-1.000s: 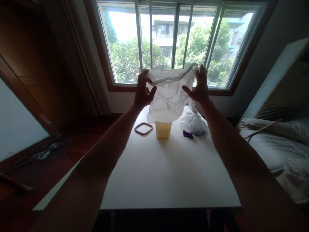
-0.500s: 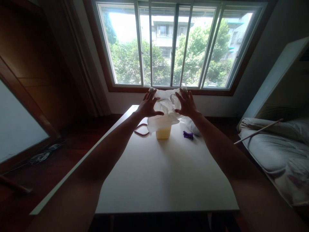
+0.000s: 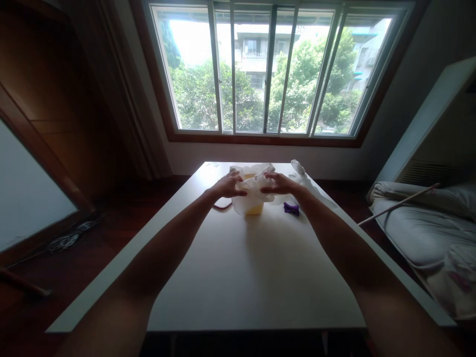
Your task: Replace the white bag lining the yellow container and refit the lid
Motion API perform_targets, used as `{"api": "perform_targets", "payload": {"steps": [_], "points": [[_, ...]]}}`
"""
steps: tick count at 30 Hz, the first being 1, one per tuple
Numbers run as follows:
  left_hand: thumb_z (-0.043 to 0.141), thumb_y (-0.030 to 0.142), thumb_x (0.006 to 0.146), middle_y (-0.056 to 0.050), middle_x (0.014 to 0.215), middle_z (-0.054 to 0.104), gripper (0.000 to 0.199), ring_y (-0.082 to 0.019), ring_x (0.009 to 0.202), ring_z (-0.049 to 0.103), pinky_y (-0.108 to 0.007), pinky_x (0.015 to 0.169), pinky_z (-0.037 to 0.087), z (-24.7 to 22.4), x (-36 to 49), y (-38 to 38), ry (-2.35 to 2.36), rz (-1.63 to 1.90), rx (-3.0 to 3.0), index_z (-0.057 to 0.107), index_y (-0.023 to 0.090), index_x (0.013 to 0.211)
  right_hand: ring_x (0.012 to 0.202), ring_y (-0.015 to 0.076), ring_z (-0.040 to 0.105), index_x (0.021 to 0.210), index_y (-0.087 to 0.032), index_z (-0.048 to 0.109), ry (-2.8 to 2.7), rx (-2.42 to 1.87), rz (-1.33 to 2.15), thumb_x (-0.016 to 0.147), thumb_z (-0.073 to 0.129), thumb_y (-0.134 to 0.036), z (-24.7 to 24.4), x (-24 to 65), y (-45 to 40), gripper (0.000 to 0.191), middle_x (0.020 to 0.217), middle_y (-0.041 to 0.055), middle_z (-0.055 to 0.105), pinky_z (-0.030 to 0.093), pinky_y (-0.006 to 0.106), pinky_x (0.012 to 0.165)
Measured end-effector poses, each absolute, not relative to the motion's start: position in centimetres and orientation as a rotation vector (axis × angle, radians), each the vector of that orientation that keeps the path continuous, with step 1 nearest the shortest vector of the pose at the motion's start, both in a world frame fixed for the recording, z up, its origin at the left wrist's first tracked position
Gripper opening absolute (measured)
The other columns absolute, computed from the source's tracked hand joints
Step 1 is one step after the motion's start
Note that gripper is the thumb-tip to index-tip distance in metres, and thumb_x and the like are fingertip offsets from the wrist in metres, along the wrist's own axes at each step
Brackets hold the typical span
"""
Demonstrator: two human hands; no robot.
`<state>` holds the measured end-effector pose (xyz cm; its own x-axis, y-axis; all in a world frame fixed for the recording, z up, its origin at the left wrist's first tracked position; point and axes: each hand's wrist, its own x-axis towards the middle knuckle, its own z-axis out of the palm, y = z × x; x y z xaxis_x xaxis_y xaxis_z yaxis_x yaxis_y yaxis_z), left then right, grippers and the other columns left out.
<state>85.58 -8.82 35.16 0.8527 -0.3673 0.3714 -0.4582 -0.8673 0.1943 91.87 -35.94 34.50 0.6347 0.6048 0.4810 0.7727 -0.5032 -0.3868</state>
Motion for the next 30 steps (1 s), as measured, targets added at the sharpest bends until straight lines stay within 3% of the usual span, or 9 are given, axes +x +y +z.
{"api": "perform_targets", "payload": {"steps": [5,10,15,19,30], "points": [[0.073,0.047,0.077,-0.011,0.113,0.071,0.030,-0.032,0.110,0.065,-0.047,0.096,0.055,35.5,85.4,-9.1,-0.699,0.534,2.650,0.074,0.022,0.093,0.097,0.0296,0.068,0.105,-0.020,0.071,-1.111,-2.330,-0.287,0.077,0.071,-0.060,34.8,92.0,-35.8,0.048,0.109,0.0113,0.073,0.052,0.044,0.090],[0.069,0.044,0.080,-0.009,0.105,0.074,0.030,-0.030,0.097,0.070,-0.046,0.089,0.057,36.8,85.3,-9.2,-0.609,0.680,2.600,0.073,0.022,0.099,0.075,0.0240,0.061,0.085,-0.020,0.067,-1.095,-2.333,-0.475,0.086,0.061,-0.058,36.1,92.1,-35.6,0.038,0.087,0.0095,0.071,0.050,0.039,0.078],[0.065,0.034,0.082,-0.011,0.113,0.071,0.023,-0.028,0.099,0.068,-0.043,0.090,0.056,39.6,85.9,-10.3,-0.562,1.057,2.427,0.069,0.018,0.098,0.095,0.0295,0.061,0.093,-0.019,0.064,-0.930,-2.246,-0.832,0.090,0.055,-0.043,38.3,92.1,-34.6,0.026,0.105,0.0140,0.067,0.048,0.043,0.089],[0.063,0.026,0.082,-0.011,0.108,0.071,0.012,-0.026,0.098,0.066,-0.042,0.090,0.055,41.5,86.8,-11.3,-0.587,1.251,2.281,0.063,0.018,0.092,0.100,0.0318,0.061,0.100,-0.019,0.064,-0.804,-2.197,-0.979,0.091,0.055,-0.043,39.9,92.0,-33.7,0.027,0.106,0.0148,0.067,0.048,0.045,0.092],[0.062,0.019,0.079,-0.012,0.094,0.068,0.009,-0.025,0.087,0.064,-0.043,0.085,0.053,39.4,89.8,-10.2,-0.403,1.169,2.336,0.061,0.017,0.088,0.101,0.0322,0.064,0.112,-0.015,0.064,-0.870,-2.297,-0.784,0.086,0.058,-0.032,37.4,93.5,-31.7,0.032,0.115,0.0168,0.067,0.051,0.044,0.091]]}}
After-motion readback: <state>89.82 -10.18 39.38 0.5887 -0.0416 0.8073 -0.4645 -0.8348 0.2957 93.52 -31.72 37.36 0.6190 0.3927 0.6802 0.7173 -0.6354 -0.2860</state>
